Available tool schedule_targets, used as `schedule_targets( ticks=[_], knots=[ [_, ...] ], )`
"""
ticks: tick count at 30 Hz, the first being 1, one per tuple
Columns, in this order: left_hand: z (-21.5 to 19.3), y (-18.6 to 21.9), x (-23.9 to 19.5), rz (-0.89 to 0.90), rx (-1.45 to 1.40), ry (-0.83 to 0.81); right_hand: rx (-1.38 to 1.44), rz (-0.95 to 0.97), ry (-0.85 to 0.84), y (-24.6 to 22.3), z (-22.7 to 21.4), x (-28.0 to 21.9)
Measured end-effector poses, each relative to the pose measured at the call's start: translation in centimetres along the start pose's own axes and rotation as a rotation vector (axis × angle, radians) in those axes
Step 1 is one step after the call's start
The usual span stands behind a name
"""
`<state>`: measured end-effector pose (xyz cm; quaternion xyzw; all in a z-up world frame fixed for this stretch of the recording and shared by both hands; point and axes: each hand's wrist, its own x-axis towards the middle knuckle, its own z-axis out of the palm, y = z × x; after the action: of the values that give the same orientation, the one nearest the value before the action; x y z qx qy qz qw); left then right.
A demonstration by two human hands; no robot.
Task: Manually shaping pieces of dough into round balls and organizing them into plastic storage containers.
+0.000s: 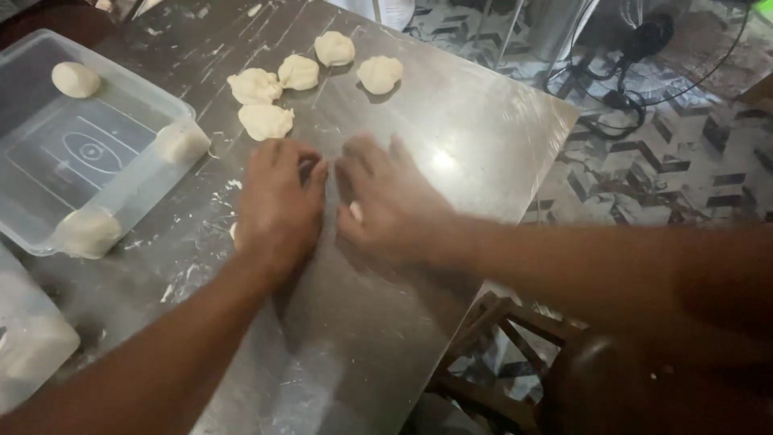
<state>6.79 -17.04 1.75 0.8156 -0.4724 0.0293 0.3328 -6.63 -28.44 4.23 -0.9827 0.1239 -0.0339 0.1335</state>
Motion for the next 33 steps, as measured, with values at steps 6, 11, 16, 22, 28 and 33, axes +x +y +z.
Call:
schedule_targets(
  ticks=[6, 11, 16, 22, 28, 33],
  knots=[
    [-3.8, -2.8, -2.0, -0.034, 0.079, -0.042, -0.183, -0.080, 0.120, 6.5, 0.2, -0.3],
    [-5.3, -2.7, -8.7, 0.070, 0.266, 0.092, -0.570, -0.143, 0.040, 6.1, 1.2, -6.1],
    [-3.7, 0.9, -12.2, 0.035, 0.157, 0.140, 0.032, -0.046, 0.173, 0.8, 2.4, -9.0],
    [0.1, 2.7, -4.2, -0.113, 0.034, -0.011, -0.092, 0.006, 0.094, -0.5, 3.7, -2.4],
    [2.6, -1.4, -1.1, 0.011, 0.130, 0.118, 0.034, -0.101, 0.206, 2.7, 2.8, 2.4],
    [0.0, -2.8, -0.2, -0.016, 0.159, 0.032, -0.184, -0.032, 0.107, 5.9, -0.8, 2.2]
  ],
)
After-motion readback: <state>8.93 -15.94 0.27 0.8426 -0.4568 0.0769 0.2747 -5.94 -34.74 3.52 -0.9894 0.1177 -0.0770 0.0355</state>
